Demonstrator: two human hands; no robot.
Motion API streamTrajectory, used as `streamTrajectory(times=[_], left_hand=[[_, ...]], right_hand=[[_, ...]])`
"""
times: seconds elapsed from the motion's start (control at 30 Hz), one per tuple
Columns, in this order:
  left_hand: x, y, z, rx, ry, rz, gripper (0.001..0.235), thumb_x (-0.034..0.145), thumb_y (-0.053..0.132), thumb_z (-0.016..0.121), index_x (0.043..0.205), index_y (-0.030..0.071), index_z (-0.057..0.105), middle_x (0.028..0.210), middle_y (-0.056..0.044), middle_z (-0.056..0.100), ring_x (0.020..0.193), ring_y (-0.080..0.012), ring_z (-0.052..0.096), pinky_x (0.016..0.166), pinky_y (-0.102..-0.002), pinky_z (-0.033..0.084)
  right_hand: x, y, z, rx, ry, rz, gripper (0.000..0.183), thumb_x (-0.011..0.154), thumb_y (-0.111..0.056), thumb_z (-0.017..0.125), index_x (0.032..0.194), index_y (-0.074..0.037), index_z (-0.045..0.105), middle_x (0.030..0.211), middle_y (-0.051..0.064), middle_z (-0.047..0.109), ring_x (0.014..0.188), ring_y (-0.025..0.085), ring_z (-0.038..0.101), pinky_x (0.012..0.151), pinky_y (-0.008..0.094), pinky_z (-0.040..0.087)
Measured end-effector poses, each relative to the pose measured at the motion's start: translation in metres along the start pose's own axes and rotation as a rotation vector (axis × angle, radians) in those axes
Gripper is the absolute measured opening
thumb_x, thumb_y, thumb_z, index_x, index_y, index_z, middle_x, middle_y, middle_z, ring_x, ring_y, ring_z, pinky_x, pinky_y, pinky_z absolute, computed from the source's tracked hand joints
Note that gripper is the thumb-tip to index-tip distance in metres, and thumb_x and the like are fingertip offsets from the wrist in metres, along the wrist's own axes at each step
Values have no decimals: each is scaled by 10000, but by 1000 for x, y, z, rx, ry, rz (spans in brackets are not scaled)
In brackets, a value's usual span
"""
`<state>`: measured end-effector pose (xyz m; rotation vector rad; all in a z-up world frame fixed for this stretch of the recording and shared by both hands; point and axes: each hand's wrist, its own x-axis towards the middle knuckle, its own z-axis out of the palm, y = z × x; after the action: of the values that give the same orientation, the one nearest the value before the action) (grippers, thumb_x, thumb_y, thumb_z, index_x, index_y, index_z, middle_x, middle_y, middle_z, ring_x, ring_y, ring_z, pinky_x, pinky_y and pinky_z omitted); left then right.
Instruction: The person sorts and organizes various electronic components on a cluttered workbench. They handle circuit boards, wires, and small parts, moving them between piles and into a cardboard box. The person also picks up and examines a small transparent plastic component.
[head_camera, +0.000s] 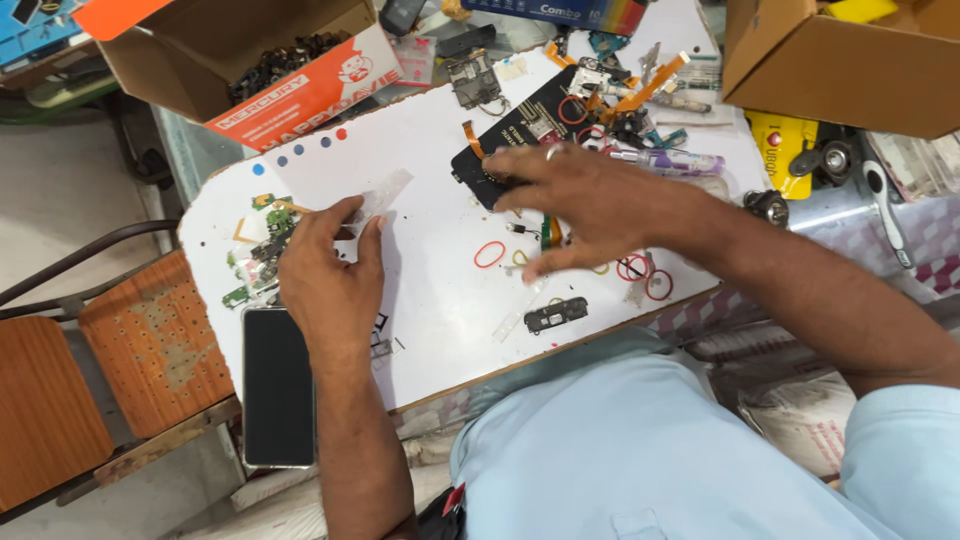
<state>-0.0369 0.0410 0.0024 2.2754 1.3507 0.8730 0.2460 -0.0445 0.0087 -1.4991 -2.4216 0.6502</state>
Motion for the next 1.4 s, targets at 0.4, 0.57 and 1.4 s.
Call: streamTrajectory(times=[0.4, 0.57, 1.4], left_hand=[[-3, 3, 15, 112, -113, -50, 283, 862, 201, 839, 1119, 109, 766, 1025, -83, 714, 874, -265, 703, 752, -398, 551], [-2, 7, 11, 128, -144, -55, 332, 837, 209, 846, 1142, 109, 760, 1068, -91, 708, 899, -275, 703, 769, -408, 551], [-1, 3, 8, 136, -132, -49, 241, 903, 111, 770, 1142, 118, 745, 1039, -92, 702, 905, -290, 697, 770, -412, 549]], right_hand=[[25, 0, 15, -124, 279, -47, 241, 870, -222, 767, 1065, -83, 743, 993, 84, 632, 866, 287, 643, 757, 435, 507], [35, -1, 24, -201, 321, -106, 117, 926, -190, 737, 983, -90, 718, 942, 68, 606, 833, 264, 641, 746, 429, 510], [-68, 38, -16, 75, 476, 380, 364, 891, -257, 825, 1215, -109, 749, 1032, 97, 740, 833, 239, 715, 728, 363, 567]])
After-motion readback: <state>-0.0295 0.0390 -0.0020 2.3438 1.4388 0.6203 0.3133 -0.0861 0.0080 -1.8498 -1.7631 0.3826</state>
